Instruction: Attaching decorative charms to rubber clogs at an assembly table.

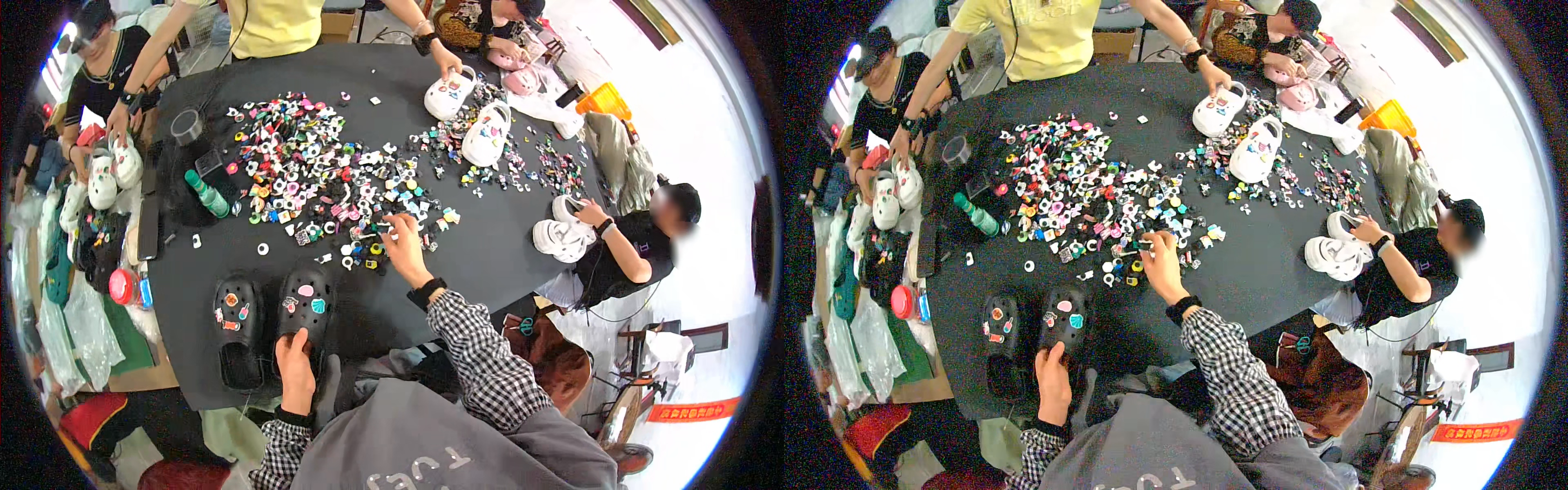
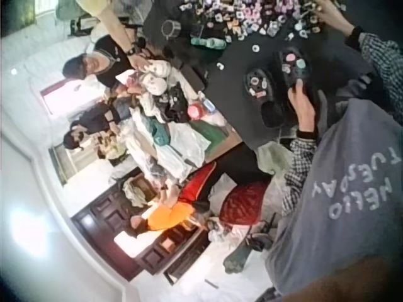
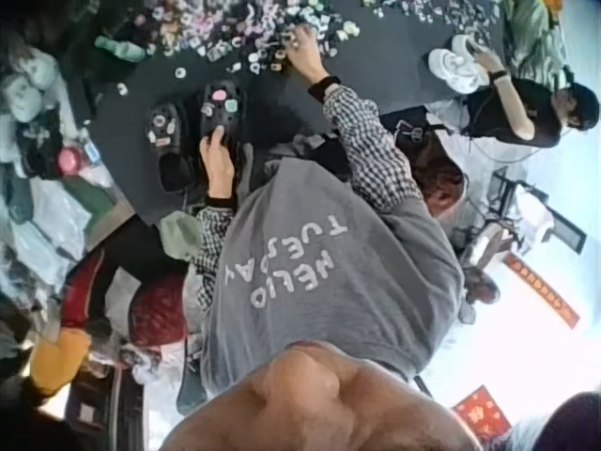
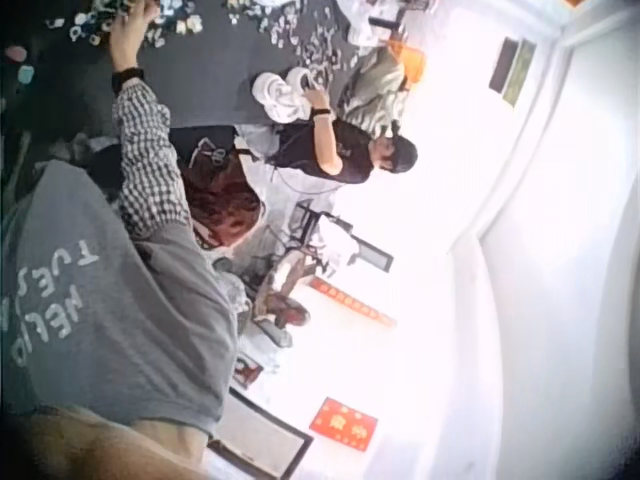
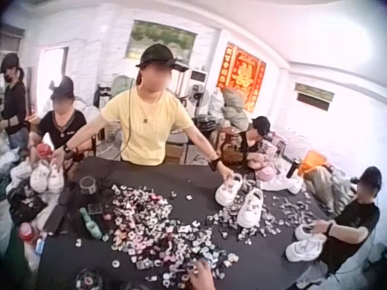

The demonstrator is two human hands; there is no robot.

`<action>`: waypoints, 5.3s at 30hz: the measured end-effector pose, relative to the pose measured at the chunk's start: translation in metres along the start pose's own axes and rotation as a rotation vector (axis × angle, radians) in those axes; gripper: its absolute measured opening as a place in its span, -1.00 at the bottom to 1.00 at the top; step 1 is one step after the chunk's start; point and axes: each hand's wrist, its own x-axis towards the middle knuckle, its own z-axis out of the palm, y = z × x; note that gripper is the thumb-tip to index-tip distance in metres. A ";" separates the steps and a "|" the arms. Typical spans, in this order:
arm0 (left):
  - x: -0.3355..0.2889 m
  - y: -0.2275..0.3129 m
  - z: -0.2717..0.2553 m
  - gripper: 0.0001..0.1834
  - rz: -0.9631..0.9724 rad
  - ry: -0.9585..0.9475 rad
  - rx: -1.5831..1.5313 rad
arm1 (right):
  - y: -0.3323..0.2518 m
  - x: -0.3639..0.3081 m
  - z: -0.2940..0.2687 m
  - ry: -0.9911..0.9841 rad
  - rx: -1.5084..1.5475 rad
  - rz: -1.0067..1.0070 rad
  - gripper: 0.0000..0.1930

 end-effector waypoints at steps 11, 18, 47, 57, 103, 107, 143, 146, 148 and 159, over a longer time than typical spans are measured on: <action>-0.004 0.004 0.002 -0.76 -0.013 -0.021 0.028 | -0.025 -0.003 0.039 -0.203 -0.218 -0.331 -0.63; -0.006 0.008 0.009 -0.78 -0.004 -0.009 -0.030 | -0.008 0.001 0.015 -0.074 -0.156 -0.356 -0.67; 0.001 -0.001 -0.001 -0.71 0.028 -0.038 0.004 | 0.023 0.039 -0.017 -0.135 -0.465 -0.253 -0.79; -0.001 0.001 0.002 -0.76 0.014 -0.019 -0.007 | 0.016 0.045 -0.042 -0.371 0.677 0.518 -0.74; -0.001 0.001 0.005 -0.72 0.031 -0.037 0.008 | 0.046 0.041 -0.036 -0.215 0.430 0.466 -0.79; 0.001 -0.001 0.007 -0.73 0.044 -0.050 -0.001 | 0.062 0.042 -0.037 -0.083 -0.320 0.001 -0.71; 0.000 0.000 0.004 -0.78 0.045 -0.077 -0.046 | -0.054 -0.003 -0.032 -0.670 0.649 0.415 -0.76; -0.001 0.001 -0.002 -0.78 0.022 -0.098 -0.025 | -0.084 -0.026 -0.021 -0.812 0.612 0.290 -0.78; -0.001 0.001 0.000 -0.79 0.003 -0.114 -0.005 | -0.090 -0.040 -0.007 -0.848 0.641 0.292 -0.79; -0.003 0.004 0.001 -0.81 0.023 -0.162 -0.040 | -0.125 -0.059 0.034 -0.827 0.232 -0.185 -0.83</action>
